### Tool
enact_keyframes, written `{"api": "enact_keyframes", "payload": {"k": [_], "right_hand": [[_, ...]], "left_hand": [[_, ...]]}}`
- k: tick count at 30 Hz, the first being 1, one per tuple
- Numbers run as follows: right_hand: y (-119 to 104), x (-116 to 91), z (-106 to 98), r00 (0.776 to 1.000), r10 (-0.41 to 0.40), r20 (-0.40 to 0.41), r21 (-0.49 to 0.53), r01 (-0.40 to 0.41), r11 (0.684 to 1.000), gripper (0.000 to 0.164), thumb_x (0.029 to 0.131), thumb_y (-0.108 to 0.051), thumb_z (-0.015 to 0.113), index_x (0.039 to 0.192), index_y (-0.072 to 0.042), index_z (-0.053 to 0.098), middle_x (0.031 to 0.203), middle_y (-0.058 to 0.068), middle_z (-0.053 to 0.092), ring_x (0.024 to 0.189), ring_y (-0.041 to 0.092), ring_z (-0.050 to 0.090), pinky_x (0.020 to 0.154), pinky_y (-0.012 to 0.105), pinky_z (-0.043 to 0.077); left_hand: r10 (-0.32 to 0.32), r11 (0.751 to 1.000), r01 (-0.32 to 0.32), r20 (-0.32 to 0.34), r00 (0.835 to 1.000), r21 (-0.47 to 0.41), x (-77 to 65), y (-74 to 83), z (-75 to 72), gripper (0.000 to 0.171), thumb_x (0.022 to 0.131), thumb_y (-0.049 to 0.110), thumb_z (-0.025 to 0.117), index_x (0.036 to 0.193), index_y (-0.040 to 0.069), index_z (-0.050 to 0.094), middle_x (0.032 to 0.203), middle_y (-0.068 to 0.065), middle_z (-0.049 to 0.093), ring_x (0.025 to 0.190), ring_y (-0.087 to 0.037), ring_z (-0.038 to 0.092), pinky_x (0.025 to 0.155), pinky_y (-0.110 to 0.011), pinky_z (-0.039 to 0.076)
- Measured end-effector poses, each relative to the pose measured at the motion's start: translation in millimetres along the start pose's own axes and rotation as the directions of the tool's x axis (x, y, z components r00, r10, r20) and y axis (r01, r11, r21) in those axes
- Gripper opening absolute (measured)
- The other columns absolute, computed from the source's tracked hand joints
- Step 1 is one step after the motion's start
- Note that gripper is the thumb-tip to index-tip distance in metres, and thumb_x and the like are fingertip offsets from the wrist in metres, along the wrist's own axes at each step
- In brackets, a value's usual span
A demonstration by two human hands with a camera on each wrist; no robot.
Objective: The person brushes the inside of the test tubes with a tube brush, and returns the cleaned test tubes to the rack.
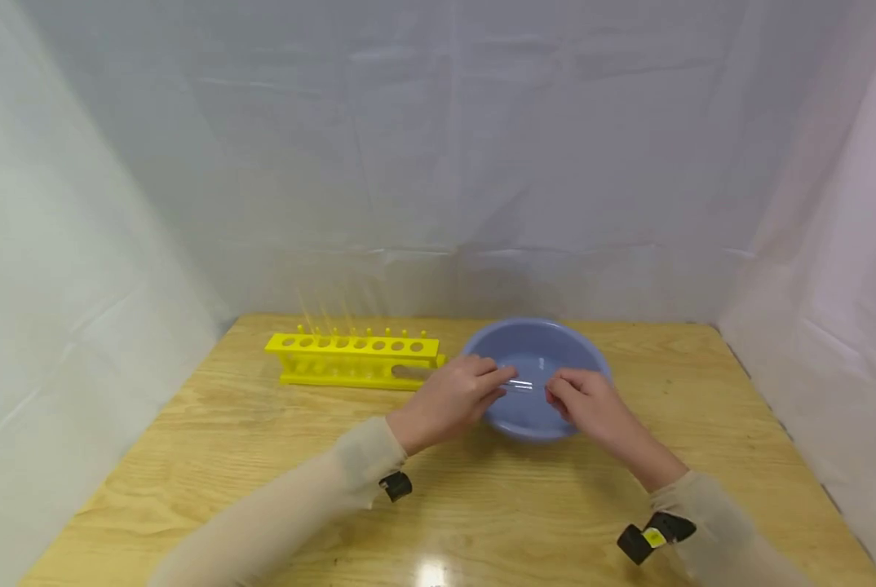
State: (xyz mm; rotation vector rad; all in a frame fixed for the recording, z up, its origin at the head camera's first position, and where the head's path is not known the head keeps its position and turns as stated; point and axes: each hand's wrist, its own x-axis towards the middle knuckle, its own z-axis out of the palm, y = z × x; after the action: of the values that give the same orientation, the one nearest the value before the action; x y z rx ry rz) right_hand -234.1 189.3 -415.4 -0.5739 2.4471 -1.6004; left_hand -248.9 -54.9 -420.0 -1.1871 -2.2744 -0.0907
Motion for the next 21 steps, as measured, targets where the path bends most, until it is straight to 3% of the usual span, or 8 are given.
{"api": "enact_keyframes", "payload": {"k": [3,6,14,21], "right_hand": [[-2.4,2.1,1.1,0.992,0.122,0.034,0.078,-0.125,0.989,0.041,0.108,-0.025,0.041,0.075,-0.001,0.048,0.058,0.000,0.035,0.048,0.011,0.028,0.047,0.030,0.032],[-2.8,2.1,0.8,0.985,0.162,0.055,0.105,-0.167,0.980,0.041,0.107,-0.022,0.037,0.071,-0.003,0.041,0.058,0.000,0.032,0.049,0.011,0.024,0.047,0.029,0.029],[-0.6,-3.3,-3.7,0.989,0.135,0.056,0.068,-0.139,0.988,0.041,0.108,-0.023,0.036,0.071,-0.003,0.038,0.060,0.001,0.031,0.052,0.014,0.021,0.050,0.031,0.030],[0.8,-9.1,-9.3,0.991,0.131,0.024,0.022,-0.132,0.991,0.040,0.107,-0.020,0.037,0.071,-0.002,0.039,0.060,0.001,0.032,0.052,0.012,0.024,0.050,0.030,0.030]], "left_hand": [[0.023,0.999,-0.022,-0.034,0.999,0.029,-1.5,0.0,1.4,0.026,0.095,0.019,0.071,0.120,0.015,0.068,0.089,0.000,0.066,0.072,-0.016,0.062,0.068,-0.026,0.052],[0.054,0.997,-0.051,-0.049,0.997,0.048,-2.7,0.0,2.8,0.024,0.094,0.021,0.072,0.117,0.015,0.067,0.086,0.000,0.064,0.070,-0.015,0.060,0.066,-0.026,0.050],[0.069,0.998,-0.069,-0.019,0.997,0.015,-5.0,-1.3,4.2,0.027,0.095,0.023,0.072,0.120,0.014,0.066,0.090,0.001,0.065,0.073,-0.014,0.062,0.069,-0.025,0.051],[0.073,0.997,-0.073,-0.032,0.997,-0.017,-4.3,-0.2,2.9,0.029,0.095,0.024,0.071,0.122,0.015,0.066,0.090,0.001,0.064,0.077,-0.015,0.063,0.073,-0.026,0.052]]}}
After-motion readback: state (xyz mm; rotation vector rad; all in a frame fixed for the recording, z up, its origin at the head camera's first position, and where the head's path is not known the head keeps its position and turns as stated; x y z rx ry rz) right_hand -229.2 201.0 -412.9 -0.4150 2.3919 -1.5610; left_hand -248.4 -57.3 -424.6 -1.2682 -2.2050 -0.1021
